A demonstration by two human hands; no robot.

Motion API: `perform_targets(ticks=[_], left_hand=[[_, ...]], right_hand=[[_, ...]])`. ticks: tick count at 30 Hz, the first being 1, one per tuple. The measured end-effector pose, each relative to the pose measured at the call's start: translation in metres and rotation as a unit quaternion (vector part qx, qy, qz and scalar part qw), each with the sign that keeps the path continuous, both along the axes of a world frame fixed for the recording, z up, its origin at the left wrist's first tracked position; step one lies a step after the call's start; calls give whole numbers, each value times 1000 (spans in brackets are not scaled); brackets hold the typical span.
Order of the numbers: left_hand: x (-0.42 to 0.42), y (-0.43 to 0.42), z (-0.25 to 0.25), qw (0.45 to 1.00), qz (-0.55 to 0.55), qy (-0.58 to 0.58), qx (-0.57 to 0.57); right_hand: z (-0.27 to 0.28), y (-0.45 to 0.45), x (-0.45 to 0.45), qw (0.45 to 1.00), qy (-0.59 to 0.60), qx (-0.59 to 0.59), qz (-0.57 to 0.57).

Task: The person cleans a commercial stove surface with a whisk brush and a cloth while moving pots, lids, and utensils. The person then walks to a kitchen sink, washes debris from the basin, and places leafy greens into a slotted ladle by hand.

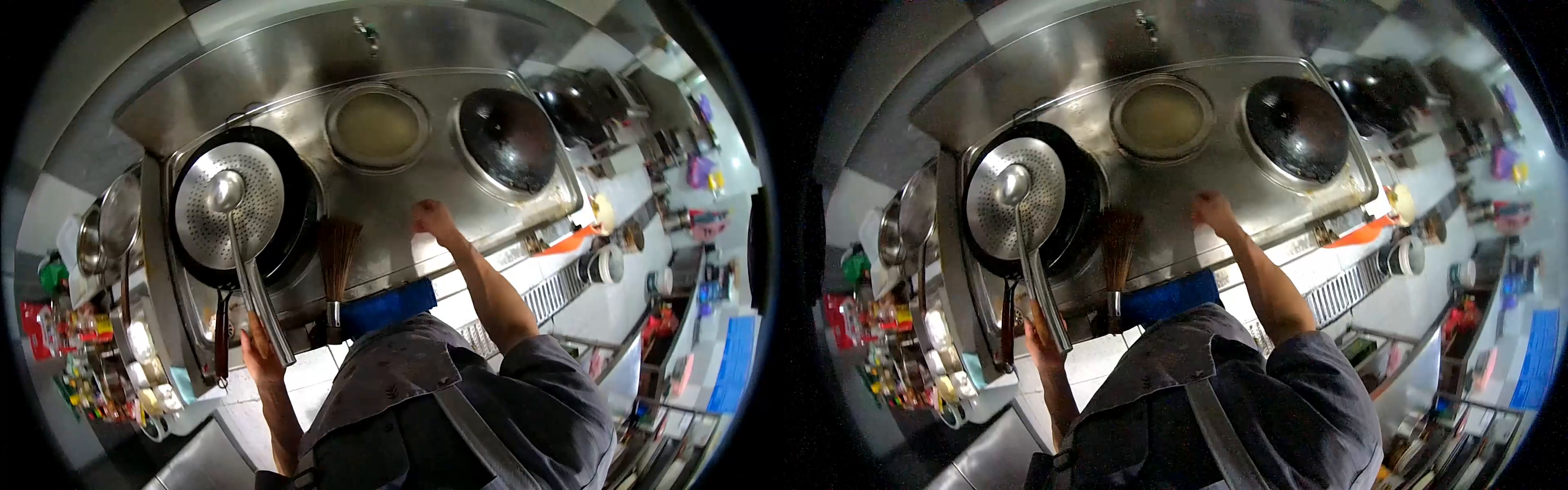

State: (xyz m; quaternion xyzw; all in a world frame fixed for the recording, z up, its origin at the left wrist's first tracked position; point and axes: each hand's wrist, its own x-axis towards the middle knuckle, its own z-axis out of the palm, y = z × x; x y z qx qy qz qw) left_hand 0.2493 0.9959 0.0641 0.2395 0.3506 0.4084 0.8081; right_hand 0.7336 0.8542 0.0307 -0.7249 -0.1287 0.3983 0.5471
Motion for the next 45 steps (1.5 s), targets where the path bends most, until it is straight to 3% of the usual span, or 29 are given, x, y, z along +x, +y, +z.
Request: perform_targets(ticks=[1, 2, 4, 5, 7, 10, 11, 12, 13, 14, 16, 18, 22, 24, 27, 29, 31, 34, 38, 45], left_hand=[[7, -13, 18, 1000, 11, 15, 3], [-12, -21, -14, 999, -2, 34, 33], [-8, -53, -13, 993, 79, 47, -76], [3, -67, -9, 974, 99, 195, -67], [43, -96, 14, 935, 111, 335, -29], [89, -110, 28, 745, 34, 615, 256], [106, -114, 27, 771, 68, 579, 257], [119, -109, 37, 636, 32, 669, 384], [134, -107, 38, 629, -4, 690, 357], [146, -104, 33, 583, -61, 724, 364], [170, -96, 31, 553, -73, 742, 372], [185, -85, 27, 565, -167, 744, 316], [195, -77, -22, 524, -224, 781, 256], [194, -62, -25, 562, -219, 756, 256], [192, -56, -9, 635, -204, 710, 227], [187, -58, -30, 596, -272, 724, 218], [191, -60, -22, 566, -281, 740, 230], [186, -63, -24, 587, -262, 721, 259], [180, -65, -47, 573, -253, 732, 268], [176, -63, -48, 584, -264, 718, 272]], right_hand=[[-8, 10, 18, 997, 67, 21, 10], [-19, 24, 39, 997, 72, 21, 31], [-45, 51, 76, 987, 129, 43, -82], [-58, 55, 89, 995, 19, 87, -44], [-64, 83, 124, 984, 137, 88, -66], [-32, 105, 142, 976, 209, 57, -40], [-43, 108, 143, 980, 189, 41, -38], [-53, 111, 153, 985, 166, 29, -44], [-51, 110, 152, 984, 171, 20, -53], [-48, 109, 154, 983, 174, 11, -64], [-51, 107, 157, 982, 181, 16, -57], [-53, 109, 160, 980, 186, 27, -62], [-64, 93, 179, 965, 207, 128, 102], [-33, 106, 168, 976, 209, 51, -29], [-9, 114, 171, 974, 213, 73, -40], [-19, 124, 175, 977, 195, 49, -74], [10, 127, 161, 977, 191, 51, -75], [8, 125, 166, 979, 184, 48, -79], [-7, 127, 180, 974, 209, 55, -62], [15, 127, 173, 977, 194, 45, -81]])
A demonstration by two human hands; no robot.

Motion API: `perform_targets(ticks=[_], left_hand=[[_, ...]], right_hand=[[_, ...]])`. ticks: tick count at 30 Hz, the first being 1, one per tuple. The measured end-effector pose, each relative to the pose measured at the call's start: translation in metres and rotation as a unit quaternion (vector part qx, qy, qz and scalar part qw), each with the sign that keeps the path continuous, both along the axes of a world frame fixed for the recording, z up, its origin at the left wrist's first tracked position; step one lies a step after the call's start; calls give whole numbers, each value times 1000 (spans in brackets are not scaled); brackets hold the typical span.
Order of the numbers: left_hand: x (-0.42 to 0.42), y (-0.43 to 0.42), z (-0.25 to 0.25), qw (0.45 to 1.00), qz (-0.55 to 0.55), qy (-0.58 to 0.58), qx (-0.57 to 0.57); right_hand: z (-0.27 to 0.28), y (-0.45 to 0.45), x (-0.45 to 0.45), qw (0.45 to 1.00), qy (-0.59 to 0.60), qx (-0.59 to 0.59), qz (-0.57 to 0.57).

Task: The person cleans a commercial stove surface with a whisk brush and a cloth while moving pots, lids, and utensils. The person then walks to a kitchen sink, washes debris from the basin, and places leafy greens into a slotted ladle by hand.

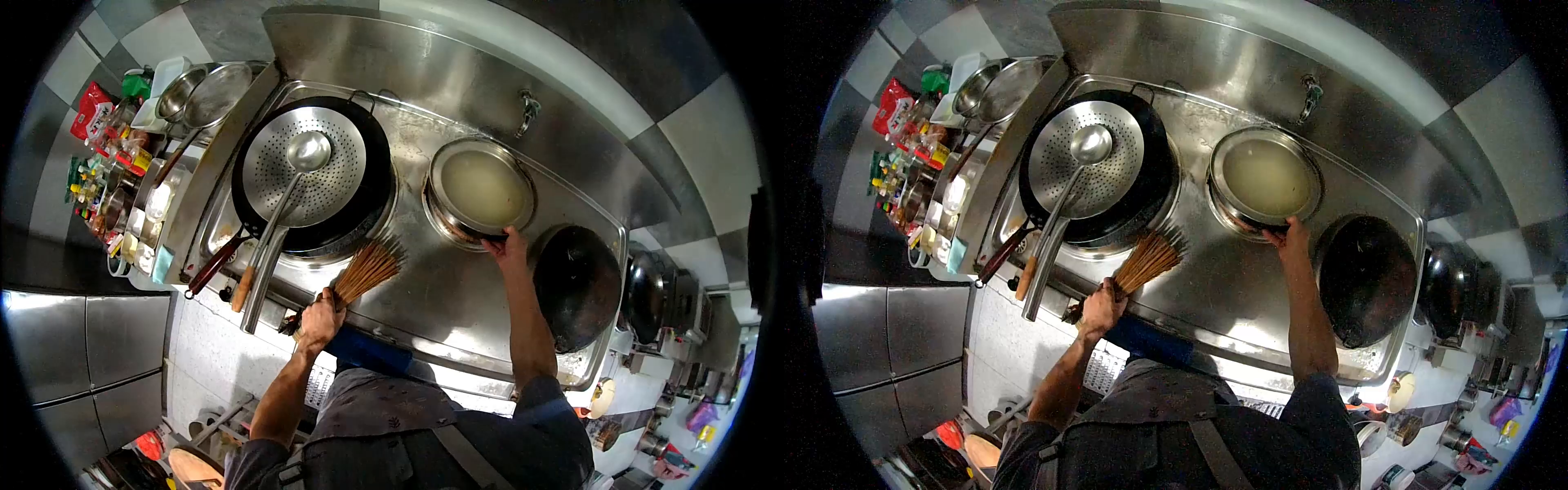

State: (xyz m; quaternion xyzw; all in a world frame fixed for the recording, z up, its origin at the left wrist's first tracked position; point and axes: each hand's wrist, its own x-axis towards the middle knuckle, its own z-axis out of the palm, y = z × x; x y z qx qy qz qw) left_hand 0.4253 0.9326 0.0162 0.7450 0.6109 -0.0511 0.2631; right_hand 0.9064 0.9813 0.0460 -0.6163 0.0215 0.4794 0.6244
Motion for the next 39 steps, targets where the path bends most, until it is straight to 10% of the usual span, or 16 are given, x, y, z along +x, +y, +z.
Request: perform_targets(ticks=[16, 27, 30, 35, 39], left_hand=[[29, -11, 69, 988, 47, -139, 36], [62, -23, 107, 924, 88, -367, -65], [79, -16, 121, 837, 109, -505, -179], [120, -33, 133, 664, 161, -630, -370], [149, -70, 128, 613, 183, -548, -539]], right_hand=[[-64, -13, 44, 973, -103, 44, 203], [10, -71, -50, 986, -56, -1, 159], [13, -124, -108, 830, -446, 6, 335], [83, -218, -207, 635, -675, 82, 366], [104, -252, -226, 664, -690, 94, 275]])
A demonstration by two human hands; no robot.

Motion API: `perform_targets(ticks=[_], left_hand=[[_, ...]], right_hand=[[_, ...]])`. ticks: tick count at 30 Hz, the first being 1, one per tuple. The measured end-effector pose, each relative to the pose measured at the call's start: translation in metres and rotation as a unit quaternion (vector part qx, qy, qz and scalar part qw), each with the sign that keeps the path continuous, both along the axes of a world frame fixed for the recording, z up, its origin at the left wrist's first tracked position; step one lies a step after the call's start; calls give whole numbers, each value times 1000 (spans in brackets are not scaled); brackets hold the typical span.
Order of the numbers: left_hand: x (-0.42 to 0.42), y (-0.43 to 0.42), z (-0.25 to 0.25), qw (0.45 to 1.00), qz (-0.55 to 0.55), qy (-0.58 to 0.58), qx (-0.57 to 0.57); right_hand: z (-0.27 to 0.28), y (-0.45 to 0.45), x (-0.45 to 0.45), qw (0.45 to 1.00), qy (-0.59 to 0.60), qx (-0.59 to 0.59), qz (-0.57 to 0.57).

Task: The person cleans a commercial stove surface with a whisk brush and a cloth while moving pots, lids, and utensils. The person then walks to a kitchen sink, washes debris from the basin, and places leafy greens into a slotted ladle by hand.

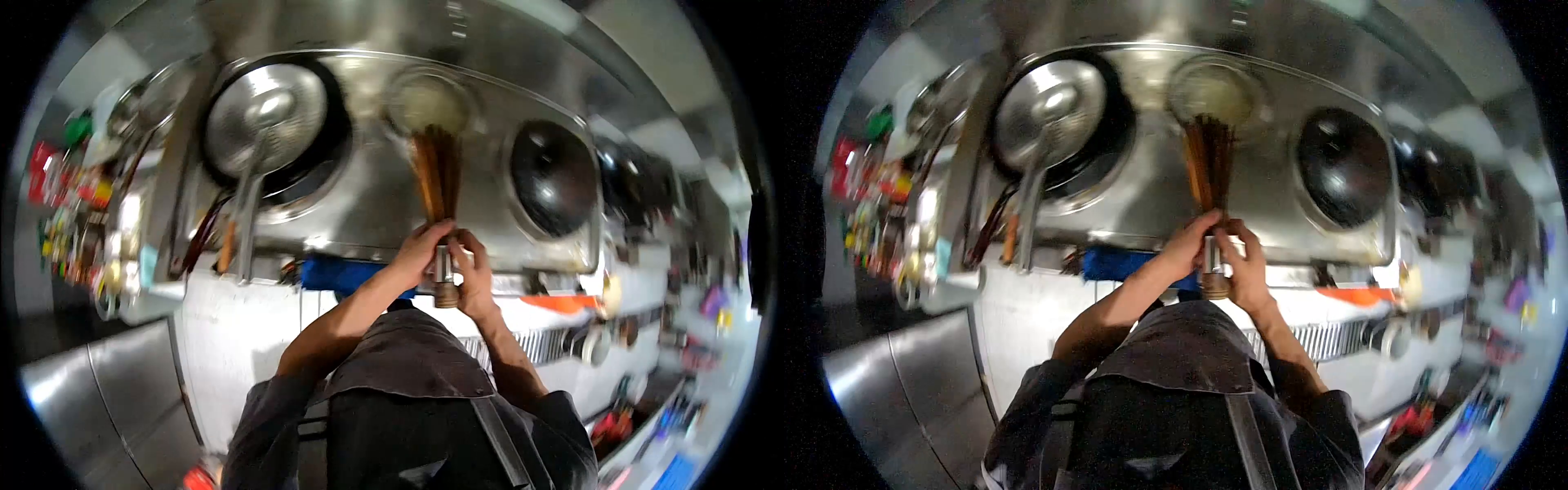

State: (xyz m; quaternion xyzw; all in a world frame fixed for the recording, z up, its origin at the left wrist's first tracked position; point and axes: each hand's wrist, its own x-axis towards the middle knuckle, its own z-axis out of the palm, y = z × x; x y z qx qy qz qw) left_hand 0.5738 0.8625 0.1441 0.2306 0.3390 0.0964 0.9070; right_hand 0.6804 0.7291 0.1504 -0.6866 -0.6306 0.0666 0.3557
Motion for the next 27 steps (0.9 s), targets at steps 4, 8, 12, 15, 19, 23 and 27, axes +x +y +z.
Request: perform_targets(ticks=[4, 8, 12, 15, 19, 23, 27], left_hand=[[19, -41, 28, 995, -85, -31, -43], [39, -61, 39, 984, -140, -11, 112], [72, -71, 27, 982, -151, -80, 84], [101, -96, 3, 945, -255, -156, 137], [114, -135, -36, 901, -266, -10, 343], [92, -159, -70, 895, -273, 122, 331], [86, -181, -56, 886, -248, 220, 324]], right_hand=[[22, -32, 10, 997, -65, 35, -37], [18, -47, 37, 988, -56, 134, -60], [39, -65, 76, 980, -53, 158, -104], [53, -111, 130, 965, 25, 174, -197], [38, -201, 262, 913, -97, 273, -286], [-7, -251, 409, 897, -61, 273, -342], [-46, -244, 485, 925, -66, 188, -324]])
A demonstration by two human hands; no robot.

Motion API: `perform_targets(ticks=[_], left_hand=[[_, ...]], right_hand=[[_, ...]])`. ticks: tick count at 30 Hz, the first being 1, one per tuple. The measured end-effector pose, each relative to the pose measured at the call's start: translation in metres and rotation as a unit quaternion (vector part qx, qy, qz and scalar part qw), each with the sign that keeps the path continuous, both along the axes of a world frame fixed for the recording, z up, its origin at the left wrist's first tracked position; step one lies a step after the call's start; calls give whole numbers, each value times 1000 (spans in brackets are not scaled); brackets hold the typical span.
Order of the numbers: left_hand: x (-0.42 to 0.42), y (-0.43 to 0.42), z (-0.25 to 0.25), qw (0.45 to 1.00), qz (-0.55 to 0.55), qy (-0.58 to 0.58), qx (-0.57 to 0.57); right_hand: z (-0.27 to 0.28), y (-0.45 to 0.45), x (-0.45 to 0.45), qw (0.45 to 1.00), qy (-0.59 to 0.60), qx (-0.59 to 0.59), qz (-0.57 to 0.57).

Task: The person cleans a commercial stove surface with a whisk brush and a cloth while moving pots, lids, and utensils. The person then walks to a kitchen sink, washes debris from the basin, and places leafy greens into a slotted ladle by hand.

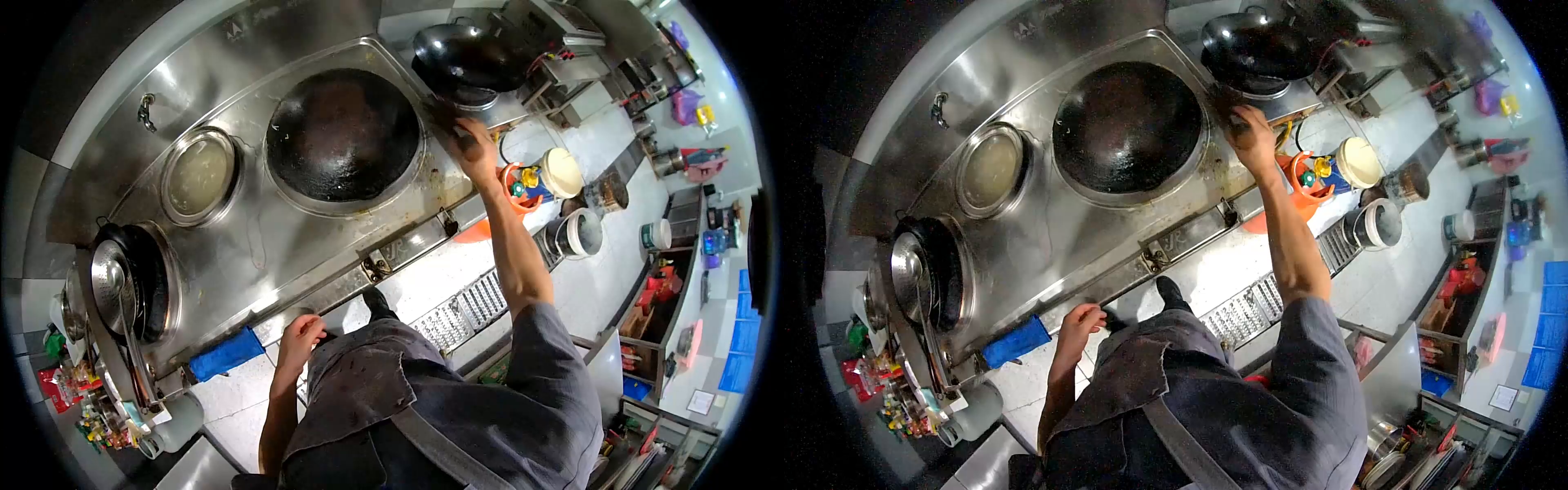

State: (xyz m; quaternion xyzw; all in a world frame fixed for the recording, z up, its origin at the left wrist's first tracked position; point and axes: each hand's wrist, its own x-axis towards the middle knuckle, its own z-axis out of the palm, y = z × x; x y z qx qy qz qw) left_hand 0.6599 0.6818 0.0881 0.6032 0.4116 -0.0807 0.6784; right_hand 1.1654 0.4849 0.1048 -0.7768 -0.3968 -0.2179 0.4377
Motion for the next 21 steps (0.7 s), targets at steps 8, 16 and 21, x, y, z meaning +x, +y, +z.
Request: perform_targets(ticks=[8, 16, 21], left_hand=[[17, -18, -3, 999, 18, -28, -3], [26, -19, -23, 999, -13, -41, 3], [10, -18, -33, 999, -33, -38, 17]], right_hand=[[-30, -20, -149, 980, -11, -190, 58], [54, -44, -185, 975, 125, -151, 102], [14, -51, -91, 987, -14, -154, -47]])
